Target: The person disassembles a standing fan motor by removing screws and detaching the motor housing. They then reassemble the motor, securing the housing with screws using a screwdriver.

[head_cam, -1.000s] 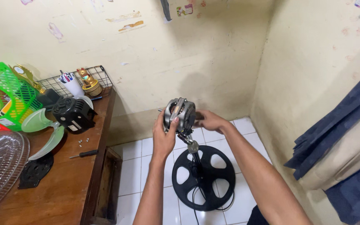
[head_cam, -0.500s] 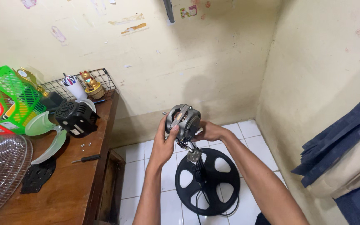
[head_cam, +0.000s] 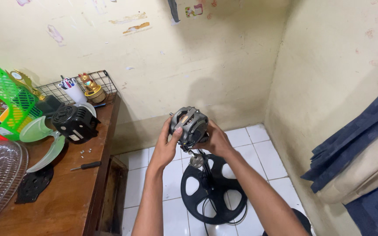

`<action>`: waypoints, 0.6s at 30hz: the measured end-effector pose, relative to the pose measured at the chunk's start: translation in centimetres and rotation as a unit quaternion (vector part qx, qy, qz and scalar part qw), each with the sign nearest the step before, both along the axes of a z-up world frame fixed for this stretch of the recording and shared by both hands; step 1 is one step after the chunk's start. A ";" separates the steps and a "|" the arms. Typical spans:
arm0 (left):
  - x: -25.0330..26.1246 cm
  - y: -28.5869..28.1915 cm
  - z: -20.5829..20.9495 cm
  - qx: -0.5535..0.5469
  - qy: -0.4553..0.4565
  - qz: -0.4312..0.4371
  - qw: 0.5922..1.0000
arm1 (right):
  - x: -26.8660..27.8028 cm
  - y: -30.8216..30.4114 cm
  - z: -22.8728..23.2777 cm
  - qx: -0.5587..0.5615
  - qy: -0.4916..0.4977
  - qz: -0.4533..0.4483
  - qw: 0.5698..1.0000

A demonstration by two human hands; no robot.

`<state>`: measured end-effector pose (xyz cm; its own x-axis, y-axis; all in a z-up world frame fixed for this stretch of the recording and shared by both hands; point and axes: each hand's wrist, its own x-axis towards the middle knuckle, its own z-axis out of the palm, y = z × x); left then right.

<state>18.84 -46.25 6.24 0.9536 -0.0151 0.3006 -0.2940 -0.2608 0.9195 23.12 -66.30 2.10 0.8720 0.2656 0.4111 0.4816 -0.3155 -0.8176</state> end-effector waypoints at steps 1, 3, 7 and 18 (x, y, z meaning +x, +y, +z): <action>0.1 0.0 -0.1 -0.007 0.007 -0.002 1.000 | -0.9 0.5 -0.1 0.042 0.035 -0.018 0.998; 0.4 0.1 -0.2 -0.022 0.020 -0.004 1.000 | -2.4 1.8 -0.5 -0.014 0.030 -0.136 0.990; 0.4 0.2 -0.6 -0.073 0.045 -0.014 0.996 | -5.0 4.1 -2.0 -0.028 0.005 -0.298 0.954; 0.0 2.1 -1.5 -0.043 0.014 -0.009 0.999 | -7.6 5.6 -4.3 0.034 -0.021 -0.233 0.972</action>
<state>18.81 -44.11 4.76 0.9614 -0.0082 0.2752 -0.2723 -0.1760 0.9460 15.56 -60.74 -2.17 0.8728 -0.1828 0.4525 0.3337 -0.4531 -0.8267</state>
